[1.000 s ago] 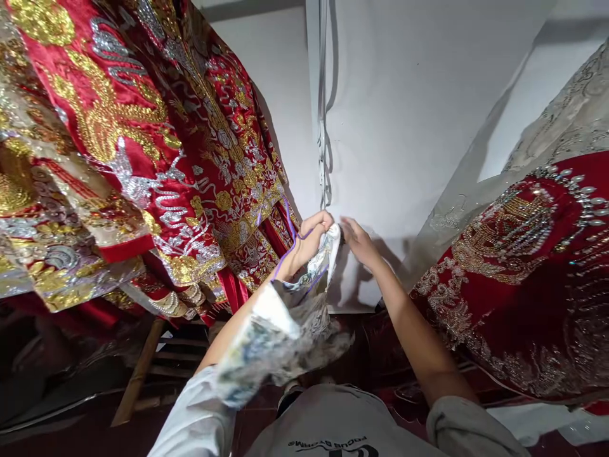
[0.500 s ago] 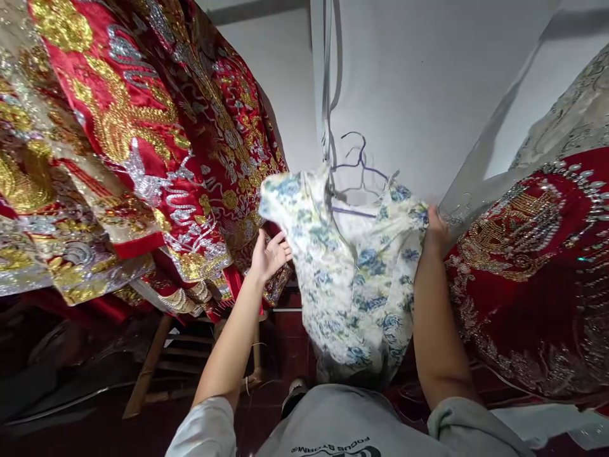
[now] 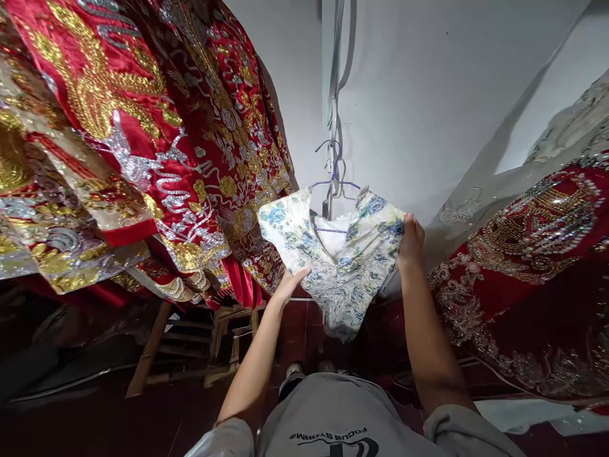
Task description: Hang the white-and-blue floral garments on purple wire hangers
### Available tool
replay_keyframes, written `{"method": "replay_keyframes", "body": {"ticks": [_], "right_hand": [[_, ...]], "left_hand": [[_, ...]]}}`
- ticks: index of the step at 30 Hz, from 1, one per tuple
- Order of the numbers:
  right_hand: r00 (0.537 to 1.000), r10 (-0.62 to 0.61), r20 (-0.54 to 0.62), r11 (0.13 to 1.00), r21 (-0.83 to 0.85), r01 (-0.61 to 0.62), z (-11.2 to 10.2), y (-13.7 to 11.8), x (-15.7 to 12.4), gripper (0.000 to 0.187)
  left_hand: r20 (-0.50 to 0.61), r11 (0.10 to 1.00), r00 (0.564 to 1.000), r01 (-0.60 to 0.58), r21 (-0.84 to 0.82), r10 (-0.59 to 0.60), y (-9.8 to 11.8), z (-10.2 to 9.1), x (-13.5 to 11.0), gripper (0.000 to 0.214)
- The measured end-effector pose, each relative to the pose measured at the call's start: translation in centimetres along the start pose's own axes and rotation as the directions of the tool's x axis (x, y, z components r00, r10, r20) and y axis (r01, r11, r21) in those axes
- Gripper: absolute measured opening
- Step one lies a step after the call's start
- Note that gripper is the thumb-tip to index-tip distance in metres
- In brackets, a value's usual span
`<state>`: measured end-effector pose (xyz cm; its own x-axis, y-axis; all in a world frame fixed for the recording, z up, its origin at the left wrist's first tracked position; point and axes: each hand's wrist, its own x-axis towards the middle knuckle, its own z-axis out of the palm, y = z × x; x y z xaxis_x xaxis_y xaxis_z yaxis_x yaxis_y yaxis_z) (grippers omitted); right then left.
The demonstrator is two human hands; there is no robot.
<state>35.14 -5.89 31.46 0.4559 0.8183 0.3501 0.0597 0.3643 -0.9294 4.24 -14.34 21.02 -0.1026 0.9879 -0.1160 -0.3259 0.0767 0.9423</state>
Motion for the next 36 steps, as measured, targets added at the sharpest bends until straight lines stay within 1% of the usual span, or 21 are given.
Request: {"method": "replay_keyframes", "body": {"ticks": [4,7,8,9,10,11,12,14,15,21,24,26,27,28,29,30,31,32,33,35,36], "right_hand": [[0.98,-0.074,-0.183,0.997,-0.051,0.066,-0.7,0.8,-2.9,0.044],[0.935,-0.106,-0.339,0.982,-0.183,0.044,0.2,2.7,-7.9,0.045],[0.948,-0.076,-0.31,0.981,-0.192,0.016,0.9,3.5,-9.8,0.041],[0.973,-0.032,-0.227,0.982,-0.19,-0.012,1.7,4.3,-11.6,0.037],[0.997,0.027,-0.072,0.982,-0.186,-0.04,2.6,5.2,-13.2,0.035],[0.987,0.101,0.126,0.981,-0.177,-0.078,3.4,5.9,-14.6,0.037],[0.93,0.172,0.324,0.978,-0.171,-0.122,4.2,6.4,-15.5,0.041],[0.797,0.243,0.553,0.969,-0.17,-0.177,5.5,7.1,-16.3,0.047],[0.763,0.254,0.594,0.967,-0.172,-0.188,5.9,7.2,-16.2,0.047],[0.728,0.266,0.632,0.963,-0.136,-0.234,7.2,5.9,-14.5,0.03],[0.758,0.254,0.601,0.956,-0.04,-0.289,7.5,4.8,-14.8,0.025],[0.792,0.288,0.538,0.94,0.002,-0.342,7.3,4.3,-15.0,0.024],[0.799,0.312,0.513,0.929,0.011,-0.37,7.1,4.1,-15.1,0.024],[0.796,0.336,0.504,0.919,0.013,-0.395,6.8,3.9,-15.1,0.025],[0.784,0.355,0.509,0.909,0.007,-0.416,6.5,3.8,-15.1,0.026],[0.764,0.37,0.529,0.902,-0.007,-0.432,6.1,3.7,-15.1,0.027],[0.738,0.378,0.559,0.899,-0.029,-0.438,5.8,3.7,-15.1,0.027],[0.71,0.378,0.594,0.899,-0.052,-0.435,5.6,3.6,-15.1,0.026],[0.683,0.372,0.629,0.902,-0.071,-0.426,5.4,3.5,-15.2,0.026],[0.639,0.355,0.682,0.909,-0.093,-0.406,5.1,3.1,-15.2,0.024],[0.629,0.35,0.694,0.911,-0.096,-0.401,5.0,2.8,-15.1,0.023]], "left_hand": [[-0.088,0.998,0.994,0.061,0.003,-0.061,-2.6,0.3,-1.0,0.062],[-0.187,0.999,0.982,0.016,-0.028,-0.021,-3.2,0.7,-1.8,0.061],[-0.195,1.0,0.981,-0.004,-0.031,-0.002,-3.3,0.9,-2.0,0.061],[-0.188,1.0,0.982,-0.014,-0.027,0.009,-3.3,1.1,-2.3,0.061],[-0.173,1.0,0.985,-0.013,-0.017,0.01,-3.3,1.3,-2.5,0.061],[-0.156,1.0,0.988,-0.009,-0.006,0.008,-3.3,1.5,-2.6,0.061],[-0.138,1.0,0.99,-0.002,0.003,0.003,-3.2,1.7,-2.8,0.062],[-0.109,1.0,0.994,0.007,0.005,-0.007,-3.1,1.8,-3.1,0.064],[-0.098,1.0,0.995,0.011,0.001,-0.011,-3.0,1.8,-3.3,0.066],[-0.074,0.995,0.992,0.101,-0.017,-0.102,-2.6,1.3,-4.1,0.068],[-0.092,0.994,0.99,0.111,0.005,-0.11,-2.7,0.7,-4.3,0.066],[-0.211,0.996,0.977,0.003,0.094,0.017,-3.0,0.4,-4.6,0.061],[-0.315,0.979,0.938,-0.086,0.187,0.142,-3.3,0.4,-4.8,0.058],[-0.413,0.934,0.861,-0.173,0.312,0.298,-3.6,0.6,-5.0,0.055],[-0.466,0.861,0.759,-0.239,0.45,0.454,-3.8,0.9,-5.2,0.054],[-0.455,0.77,0.672,-0.282,0.572,0.584,-4.1,1.3,-5.4,0.053],[-0.391,0.682,0.63,-0.317,0.659,0.671,-4.3,1.9,-5.5,0.052],[-0.293,0.611,0.638,-0.358,0.706,0.712,-4.4,2.7,-5.4,0.05],[-0.18,0.569,0.68,-0.405,0.716,0.711,-4.5,3.5,-5.3,0.044],[0.002,0.573,0.776,-0.467,0.674,0.631,-4.4,5.1,-4.7,0.025],[0.052,0.598,0.811,-0.471,0.648,0.583,-4.3,5.8,-4.4,0.017]]}}
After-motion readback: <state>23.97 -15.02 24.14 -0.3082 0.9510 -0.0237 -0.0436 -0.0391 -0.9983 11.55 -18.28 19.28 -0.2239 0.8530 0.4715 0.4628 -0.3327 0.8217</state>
